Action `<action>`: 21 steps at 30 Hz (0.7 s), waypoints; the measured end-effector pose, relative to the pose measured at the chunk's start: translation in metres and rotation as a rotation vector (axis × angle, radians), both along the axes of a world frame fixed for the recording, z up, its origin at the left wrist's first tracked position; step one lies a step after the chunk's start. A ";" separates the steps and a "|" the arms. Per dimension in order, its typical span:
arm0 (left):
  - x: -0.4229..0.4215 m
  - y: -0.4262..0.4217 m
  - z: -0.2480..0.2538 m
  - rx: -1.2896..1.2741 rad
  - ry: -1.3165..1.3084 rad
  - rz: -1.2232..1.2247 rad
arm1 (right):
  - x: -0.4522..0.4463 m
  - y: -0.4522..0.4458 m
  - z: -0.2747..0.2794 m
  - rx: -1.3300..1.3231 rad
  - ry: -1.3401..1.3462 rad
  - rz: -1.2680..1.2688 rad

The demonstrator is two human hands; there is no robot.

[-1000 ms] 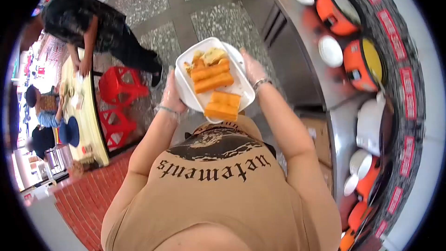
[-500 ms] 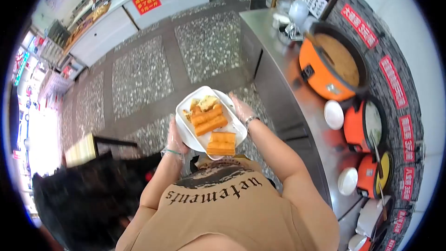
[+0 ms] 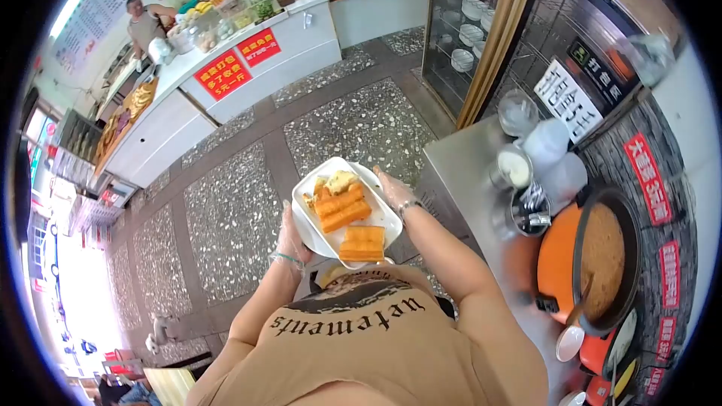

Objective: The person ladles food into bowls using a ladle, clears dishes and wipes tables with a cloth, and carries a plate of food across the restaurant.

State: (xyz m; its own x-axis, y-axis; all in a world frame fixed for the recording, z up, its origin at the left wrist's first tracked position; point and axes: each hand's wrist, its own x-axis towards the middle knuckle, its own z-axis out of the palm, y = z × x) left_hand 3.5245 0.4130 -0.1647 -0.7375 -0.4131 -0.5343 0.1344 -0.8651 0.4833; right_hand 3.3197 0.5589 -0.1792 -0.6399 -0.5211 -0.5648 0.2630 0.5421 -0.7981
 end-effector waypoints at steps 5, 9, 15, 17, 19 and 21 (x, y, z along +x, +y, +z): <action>-0.179 -0.133 0.007 -0.004 -0.079 -0.031 | -0.174 -0.126 -0.005 0.051 0.091 0.038; -0.336 -0.245 -0.007 -0.023 -0.080 -0.094 | -0.323 -0.219 -0.037 -0.115 0.040 -0.091; -0.588 -0.373 0.003 0.030 -0.052 -0.282 | -0.546 -0.322 -0.038 0.055 -0.042 -0.243; -0.673 -0.413 -0.015 0.019 0.057 -0.320 | -0.610 -0.358 -0.006 0.102 0.057 -0.323; -0.747 -0.445 -0.015 -0.021 -0.002 -0.322 | -0.680 -0.390 -0.003 -0.030 0.018 -0.365; -0.836 -0.480 -0.017 -0.039 -0.102 -0.310 | -0.769 -0.428 -0.022 -0.140 -0.096 -0.435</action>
